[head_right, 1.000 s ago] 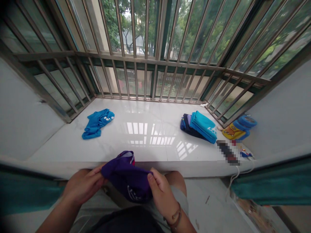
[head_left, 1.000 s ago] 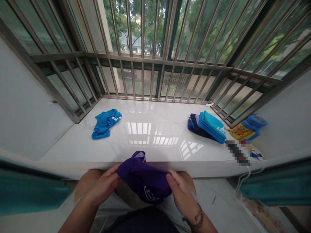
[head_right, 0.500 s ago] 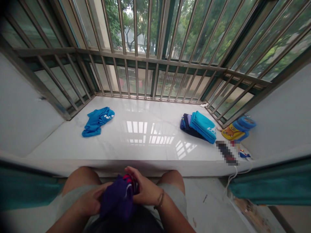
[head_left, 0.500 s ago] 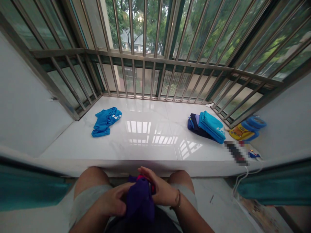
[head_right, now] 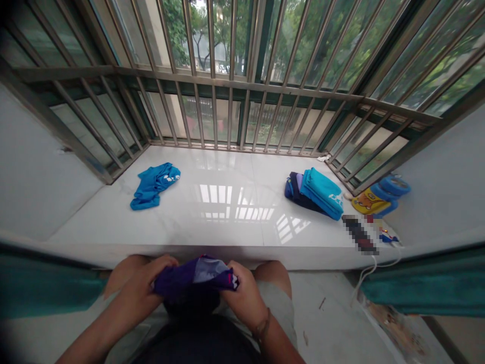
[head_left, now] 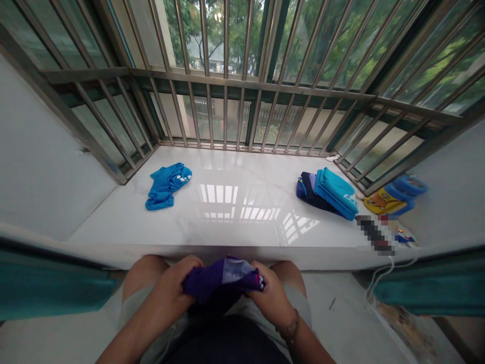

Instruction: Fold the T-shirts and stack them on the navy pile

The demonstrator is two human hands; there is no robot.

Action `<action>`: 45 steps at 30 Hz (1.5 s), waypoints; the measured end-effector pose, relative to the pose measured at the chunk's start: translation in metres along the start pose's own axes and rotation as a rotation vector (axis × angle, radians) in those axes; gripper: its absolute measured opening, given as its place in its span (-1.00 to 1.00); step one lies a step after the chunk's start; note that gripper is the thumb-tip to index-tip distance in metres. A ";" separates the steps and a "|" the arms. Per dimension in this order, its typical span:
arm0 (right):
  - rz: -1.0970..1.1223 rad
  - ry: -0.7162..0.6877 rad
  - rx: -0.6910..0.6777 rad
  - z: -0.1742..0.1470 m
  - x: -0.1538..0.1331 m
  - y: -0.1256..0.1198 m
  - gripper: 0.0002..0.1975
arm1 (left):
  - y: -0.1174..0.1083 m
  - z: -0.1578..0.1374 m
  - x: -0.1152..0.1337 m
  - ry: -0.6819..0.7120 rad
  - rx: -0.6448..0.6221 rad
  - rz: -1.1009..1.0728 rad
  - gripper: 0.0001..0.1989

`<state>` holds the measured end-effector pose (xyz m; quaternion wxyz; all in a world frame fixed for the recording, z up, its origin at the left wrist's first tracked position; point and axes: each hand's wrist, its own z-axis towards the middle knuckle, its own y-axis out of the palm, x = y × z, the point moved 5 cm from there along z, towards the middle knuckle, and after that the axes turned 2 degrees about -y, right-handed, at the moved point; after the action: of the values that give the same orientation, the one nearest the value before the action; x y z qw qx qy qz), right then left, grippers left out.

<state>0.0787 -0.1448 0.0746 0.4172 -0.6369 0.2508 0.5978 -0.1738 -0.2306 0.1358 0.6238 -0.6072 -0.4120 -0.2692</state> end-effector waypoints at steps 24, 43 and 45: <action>-0.155 -0.012 -0.158 -0.025 -0.077 0.016 -0.81 | 0.084 -0.001 -0.030 0.236 -0.310 -0.009 -0.17; -0.650 0.216 -0.182 -0.027 -0.057 -0.120 -0.63 | -0.072 0.013 -0.103 -0.093 0.526 0.370 -0.63; -0.670 0.258 -0.168 -0.028 -0.044 -0.137 -0.68 | -0.086 0.008 -0.094 -0.066 0.586 0.406 -0.61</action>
<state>0.1989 -0.1036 0.1467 0.5009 -0.7860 0.0289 0.3613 -0.2954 -0.2484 0.1025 0.7984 -0.4805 -0.3628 0.0095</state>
